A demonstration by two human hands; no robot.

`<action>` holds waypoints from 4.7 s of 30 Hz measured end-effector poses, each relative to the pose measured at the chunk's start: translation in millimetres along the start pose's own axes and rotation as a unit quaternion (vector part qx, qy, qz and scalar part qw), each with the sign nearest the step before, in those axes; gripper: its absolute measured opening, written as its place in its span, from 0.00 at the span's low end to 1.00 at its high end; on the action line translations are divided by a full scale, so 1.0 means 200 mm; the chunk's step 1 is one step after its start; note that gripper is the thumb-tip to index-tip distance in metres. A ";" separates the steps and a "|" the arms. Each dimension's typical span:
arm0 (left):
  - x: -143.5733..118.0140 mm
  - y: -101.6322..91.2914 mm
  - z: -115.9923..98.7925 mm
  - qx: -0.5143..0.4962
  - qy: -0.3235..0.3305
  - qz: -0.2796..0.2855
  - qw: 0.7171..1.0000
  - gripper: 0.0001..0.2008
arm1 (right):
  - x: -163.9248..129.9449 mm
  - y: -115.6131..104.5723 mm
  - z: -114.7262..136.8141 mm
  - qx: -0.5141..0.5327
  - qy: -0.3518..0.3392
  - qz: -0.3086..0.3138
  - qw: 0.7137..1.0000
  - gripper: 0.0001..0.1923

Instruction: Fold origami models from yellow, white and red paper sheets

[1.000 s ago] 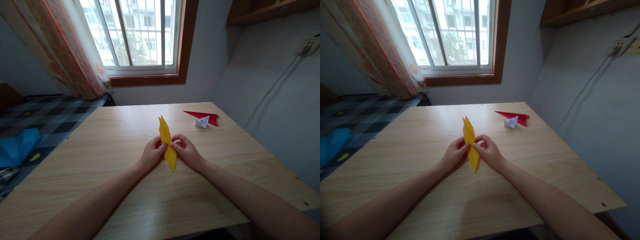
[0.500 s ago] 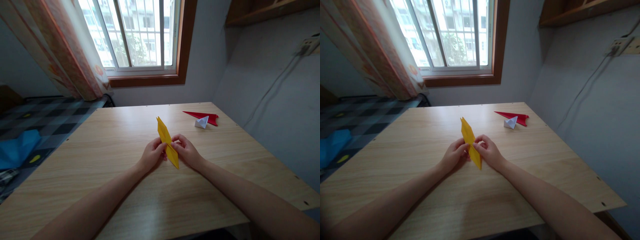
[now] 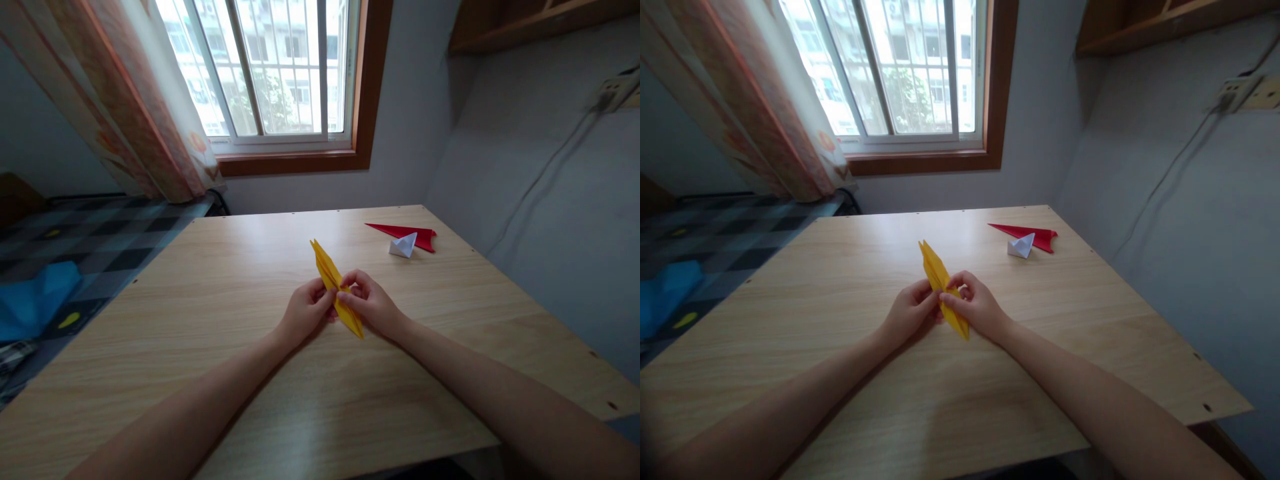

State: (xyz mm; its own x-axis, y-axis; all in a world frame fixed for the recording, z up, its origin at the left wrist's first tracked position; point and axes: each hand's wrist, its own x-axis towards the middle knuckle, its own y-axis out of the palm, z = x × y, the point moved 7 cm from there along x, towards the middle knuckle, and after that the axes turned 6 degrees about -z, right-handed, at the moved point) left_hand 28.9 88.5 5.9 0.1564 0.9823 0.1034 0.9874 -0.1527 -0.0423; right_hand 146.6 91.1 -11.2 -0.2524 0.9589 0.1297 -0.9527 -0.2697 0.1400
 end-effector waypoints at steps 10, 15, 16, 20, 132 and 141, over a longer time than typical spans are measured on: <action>0.00 0.02 0.02 -0.089 -0.051 0.048 0.994 0.15 | 0.00 -0.03 0.01 -0.071 -0.033 -0.015 0.997 0.19; 0.01 0.00 0.05 -0.057 -0.038 0.031 0.997 0.21 | 0.01 -0.04 0.01 -0.064 -0.036 -0.033 0.997 0.18; 0.01 0.00 0.05 -0.052 -0.037 0.030 0.998 0.21 | 0.01 -0.04 0.00 -0.061 -0.034 -0.033 0.997 0.19; 0.01 0.00 0.06 -0.041 -0.035 0.028 0.998 0.23 | 0.01 -0.03 0.00 -0.051 -0.027 -0.015 0.998 0.18; -0.01 0.05 0.06 0.066 -0.040 0.159 0.984 0.19 | 0.04 -0.07 0.01 0.094 0.053 -0.064 0.992 0.15; -0.02 0.07 0.07 0.077 -0.058 0.189 0.977 0.19 | 0.03 -0.08 0.00 0.083 0.072 -0.073 0.991 0.19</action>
State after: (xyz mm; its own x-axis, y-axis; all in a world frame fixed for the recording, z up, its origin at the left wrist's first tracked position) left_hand 41.2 84.0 -8.0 0.4955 0.8664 -0.0617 0.8432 -0.4969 -0.2053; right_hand 160.7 101.1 -13.2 -0.1466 0.9882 -0.0436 -0.9426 -0.1262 0.3091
